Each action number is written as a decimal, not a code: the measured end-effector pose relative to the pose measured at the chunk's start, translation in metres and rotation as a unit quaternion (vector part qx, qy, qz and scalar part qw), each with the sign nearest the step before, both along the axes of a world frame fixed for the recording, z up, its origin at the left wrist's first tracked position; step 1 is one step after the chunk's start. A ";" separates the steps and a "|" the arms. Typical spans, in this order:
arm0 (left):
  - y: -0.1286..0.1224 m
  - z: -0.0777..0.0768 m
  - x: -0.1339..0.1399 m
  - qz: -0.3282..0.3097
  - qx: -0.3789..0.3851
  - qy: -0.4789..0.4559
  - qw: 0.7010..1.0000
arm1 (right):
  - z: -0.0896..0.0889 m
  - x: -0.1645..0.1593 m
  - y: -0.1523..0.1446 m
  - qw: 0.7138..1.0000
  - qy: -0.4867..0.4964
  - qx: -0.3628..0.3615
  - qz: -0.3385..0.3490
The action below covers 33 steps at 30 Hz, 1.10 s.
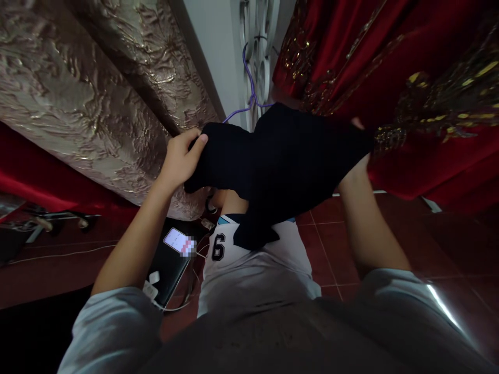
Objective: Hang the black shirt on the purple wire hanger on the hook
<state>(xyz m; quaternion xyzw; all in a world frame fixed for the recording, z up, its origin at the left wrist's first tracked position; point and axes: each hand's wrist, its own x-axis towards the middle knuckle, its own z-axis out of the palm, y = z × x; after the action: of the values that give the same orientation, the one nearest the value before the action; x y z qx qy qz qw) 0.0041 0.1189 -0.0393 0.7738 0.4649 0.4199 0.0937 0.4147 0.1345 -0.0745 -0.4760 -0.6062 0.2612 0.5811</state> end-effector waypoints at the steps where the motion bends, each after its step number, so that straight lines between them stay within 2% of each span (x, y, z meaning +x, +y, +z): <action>1: 0.002 0.001 0.004 -0.004 -0.006 -0.008 1.000 | 0.008 0.001 0.002 0.998 0.056 -0.003 0.029; 4: 0.012 0.001 0.019 -0.017 -0.009 -0.024 1.000 | 0.041 -0.009 -0.008 0.964 0.232 0.006 0.130; 5: 0.017 0.000 0.024 -0.019 -0.005 -0.021 1.000 | 0.051 -0.016 -0.016 0.958 0.250 0.016 0.138; 8: 0.031 -0.006 0.032 -0.010 0.020 -0.008 1.000 | 0.064 -0.036 -0.043 0.978 0.180 0.030 0.096; 12: 0.037 -0.009 0.040 -0.010 0.048 -0.006 0.999 | 0.061 -0.046 -0.053 0.994 0.059 0.049 0.072; 16: 0.039 -0.006 0.042 -0.004 0.067 -0.010 0.998 | 0.059 -0.046 -0.037 0.982 0.114 0.104 0.108; 18: 0.042 -0.008 0.037 0.015 0.075 -0.018 0.997 | 0.056 -0.045 -0.034 0.972 0.148 0.077 0.165; 20: 0.045 -0.012 0.027 0.031 0.078 -0.031 0.996 | 0.048 -0.043 -0.038 0.952 0.140 0.008 0.271; 22: 0.046 -0.018 0.015 0.036 0.079 -0.051 0.995 | 0.038 -0.041 -0.046 0.916 0.089 -0.070 0.384; 23: 0.045 -0.020 0.010 0.029 0.079 -0.062 0.995 | 0.033 -0.040 -0.050 0.903 0.048 -0.097 0.416; 24: 0.043 -0.021 0.007 0.012 0.080 -0.070 0.994 | 0.028 -0.040 -0.053 0.902 0.003 -0.107 0.419; 26: 0.034 -0.019 0.008 -0.046 0.088 -0.084 0.992 | 0.016 -0.045 -0.053 0.931 -0.093 -0.074 0.345; 28: 0.019 -0.011 0.020 -0.110 0.098 -0.106 0.983 | 0.002 -0.057 -0.047 0.959 -0.189 -0.002 0.214; 30: -0.001 0.001 0.040 -0.156 0.074 -0.136 0.976 | -0.013 -0.075 -0.040 0.955 -0.262 0.066 0.119; 33: -0.031 0.018 0.075 -0.196 -0.053 -0.174 0.964 | -0.032 -0.105 -0.033 0.932 -0.319 0.155 0.071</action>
<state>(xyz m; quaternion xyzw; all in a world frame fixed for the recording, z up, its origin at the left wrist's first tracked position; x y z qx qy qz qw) 0.0796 0.0882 -0.0213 0.7589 0.3023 0.4958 0.2948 0.3097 0.1013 -0.1068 -0.3937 -0.8249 0.0391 0.4037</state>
